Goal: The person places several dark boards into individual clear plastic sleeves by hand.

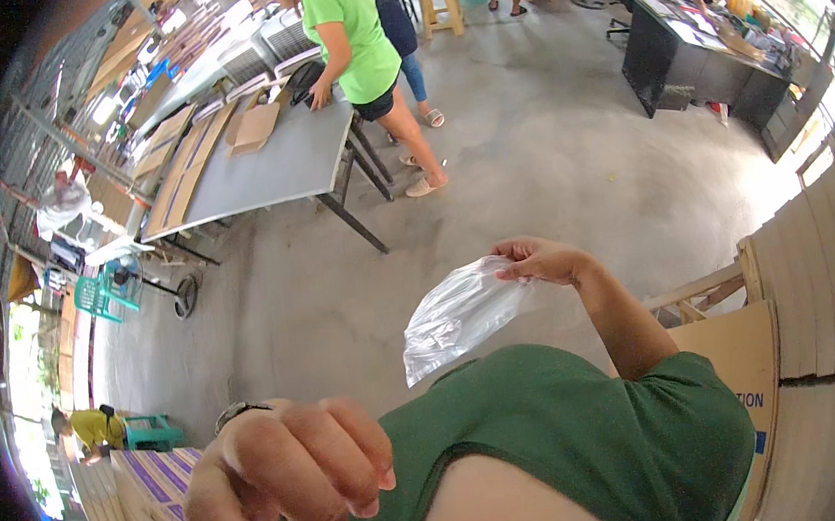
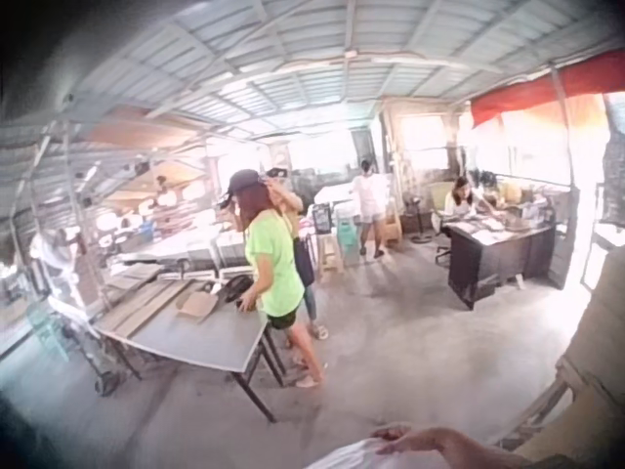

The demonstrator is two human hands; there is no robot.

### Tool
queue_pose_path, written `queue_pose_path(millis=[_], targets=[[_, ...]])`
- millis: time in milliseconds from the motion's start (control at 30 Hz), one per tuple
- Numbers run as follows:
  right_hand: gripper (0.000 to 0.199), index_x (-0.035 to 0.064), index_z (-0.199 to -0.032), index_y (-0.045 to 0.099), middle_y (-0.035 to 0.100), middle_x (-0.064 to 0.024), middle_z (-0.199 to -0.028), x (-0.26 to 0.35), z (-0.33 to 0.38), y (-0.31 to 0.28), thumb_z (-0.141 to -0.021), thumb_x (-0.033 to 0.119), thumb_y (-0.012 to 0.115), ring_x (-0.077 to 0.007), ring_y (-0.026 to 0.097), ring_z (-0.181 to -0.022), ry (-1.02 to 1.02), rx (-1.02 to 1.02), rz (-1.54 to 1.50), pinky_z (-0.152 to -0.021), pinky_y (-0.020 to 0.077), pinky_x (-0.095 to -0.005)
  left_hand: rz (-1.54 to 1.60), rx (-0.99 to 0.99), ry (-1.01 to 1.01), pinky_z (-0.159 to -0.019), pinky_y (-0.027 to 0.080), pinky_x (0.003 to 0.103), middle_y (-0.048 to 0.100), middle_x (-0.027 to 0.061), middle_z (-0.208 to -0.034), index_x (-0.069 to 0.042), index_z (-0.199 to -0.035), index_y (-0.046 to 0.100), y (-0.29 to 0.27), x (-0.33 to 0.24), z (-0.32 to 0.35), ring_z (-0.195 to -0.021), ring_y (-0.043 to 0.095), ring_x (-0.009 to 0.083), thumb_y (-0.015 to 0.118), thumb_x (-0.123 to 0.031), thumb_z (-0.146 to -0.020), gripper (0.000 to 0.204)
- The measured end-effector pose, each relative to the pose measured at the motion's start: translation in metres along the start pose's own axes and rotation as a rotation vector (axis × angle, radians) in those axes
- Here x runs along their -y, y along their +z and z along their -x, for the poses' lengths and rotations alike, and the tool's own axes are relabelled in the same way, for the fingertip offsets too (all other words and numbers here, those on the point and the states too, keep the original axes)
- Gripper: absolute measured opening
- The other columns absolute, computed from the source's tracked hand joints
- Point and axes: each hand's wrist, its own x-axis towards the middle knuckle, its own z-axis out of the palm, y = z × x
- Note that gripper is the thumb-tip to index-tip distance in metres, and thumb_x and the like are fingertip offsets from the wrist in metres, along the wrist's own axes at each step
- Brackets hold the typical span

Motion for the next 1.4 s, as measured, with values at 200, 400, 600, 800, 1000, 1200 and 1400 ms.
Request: queue_pose_path(millis=[200, 400, 600, 800, 1000, 1200, 1400], targets=[[0.035, 0.0031, -0.112, 0.053, 0.058, 0.0044, -0.092, 0.010, -0.021, 0.001, -0.084, 0.021, 0.063, -0.0028, 0.049, -0.078, 0.003, 0.099, 0.043, -0.068, 0.0387, -0.0174, 0.050, -0.104, -0.172, -0.059, 0.038, 0.025, 0.047, 0.0083, -0.085, -0.010, -0.085, 0.061, 0.007, -0.005, -0.002, -0.072, 0.045, 0.0154, 0.066, -0.017, -0.081, 0.009], [0.036, 0.0036, -0.113, 0.051, 0.058, 0.0036, -0.096, 0.021, -0.038, 0.010, -0.084, 0.021, 0.063, -0.0039, 0.051, -0.084, 0.049, 0.223, 0.094, -0.072, 0.0406, -0.0197, -0.029, -0.266, 0.016, -0.061, 0.038, 0.025, 0.047, 0.0083, -0.084, -0.010, -0.084, 0.061, 0.025, 0.016, 0.006, -0.073, 0.044, 0.0158, 0.067, -0.017, -0.079, 0.010], [0.038, 0.0027, -0.108, 0.053, 0.055, 0.0056, -0.088, 0.028, -0.033, 0.019, -0.082, 0.027, 0.066, -0.0020, 0.048, -0.078, 0.023, 0.223, 0.082, -0.068, 0.0387, -0.0180, -0.038, -0.137, -0.031, -0.065, 0.038, 0.025, 0.048, 0.0081, -0.084, -0.011, -0.087, 0.061, 0.013, 0.007, -0.003, -0.075, 0.045, 0.0161, 0.067, -0.020, -0.079, 0.013], [0.037, 0.0033, -0.107, 0.054, 0.054, 0.0062, -0.086, 0.028, -0.026, 0.019, -0.081, 0.027, 0.067, -0.0021, 0.047, -0.077, 0.017, 0.224, 0.095, -0.067, 0.0383, -0.0180, 0.007, -0.208, 0.002, -0.065, 0.039, 0.027, 0.049, 0.0092, -0.086, -0.010, -0.090, 0.062, 0.026, 0.010, 0.005, -0.076, 0.046, 0.0175, 0.064, -0.021, -0.081, 0.015], [0.036, 0.0021, -0.108, 0.053, 0.058, 0.0022, -0.093, 0.022, -0.021, 0.023, -0.082, 0.023, 0.066, -0.0064, 0.053, -0.085, 0.031, 0.217, 0.106, -0.075, 0.0424, -0.0220, 0.106, -0.136, -0.149, -0.067, 0.041, 0.034, 0.051, 0.0152, -0.092, -0.002, -0.089, 0.060, 0.011, -0.017, 0.007, -0.077, 0.047, 0.0238, 0.047, -0.015, -0.090, 0.019], [0.039, 0.0016, -0.111, 0.053, 0.059, 0.0010, -0.096, 0.015, -0.020, 0.028, -0.082, 0.024, 0.066, -0.0069, 0.053, -0.087, 0.058, 0.201, 0.152, -0.077, 0.0428, -0.0224, 0.024, -0.231, 0.108, -0.061, 0.038, 0.023, 0.048, 0.0078, -0.085, -0.011, -0.089, 0.063, 0.026, 0.001, 0.005, -0.073, 0.045, 0.0147, 0.068, -0.016, -0.079, 0.013], [0.041, 0.0013, -0.113, 0.052, 0.059, 0.0008, -0.098, 0.015, -0.027, 0.039, -0.082, 0.024, 0.066, -0.0068, 0.053, -0.088, 0.066, 0.247, 0.118, -0.077, 0.0430, -0.0229, 0.134, -0.088, -0.124, -0.069, 0.041, 0.037, 0.051, 0.0172, -0.094, -0.001, -0.089, 0.060, 0.011, -0.031, 0.017, -0.078, 0.047, 0.0261, 0.042, -0.012, -0.092, 0.021]])
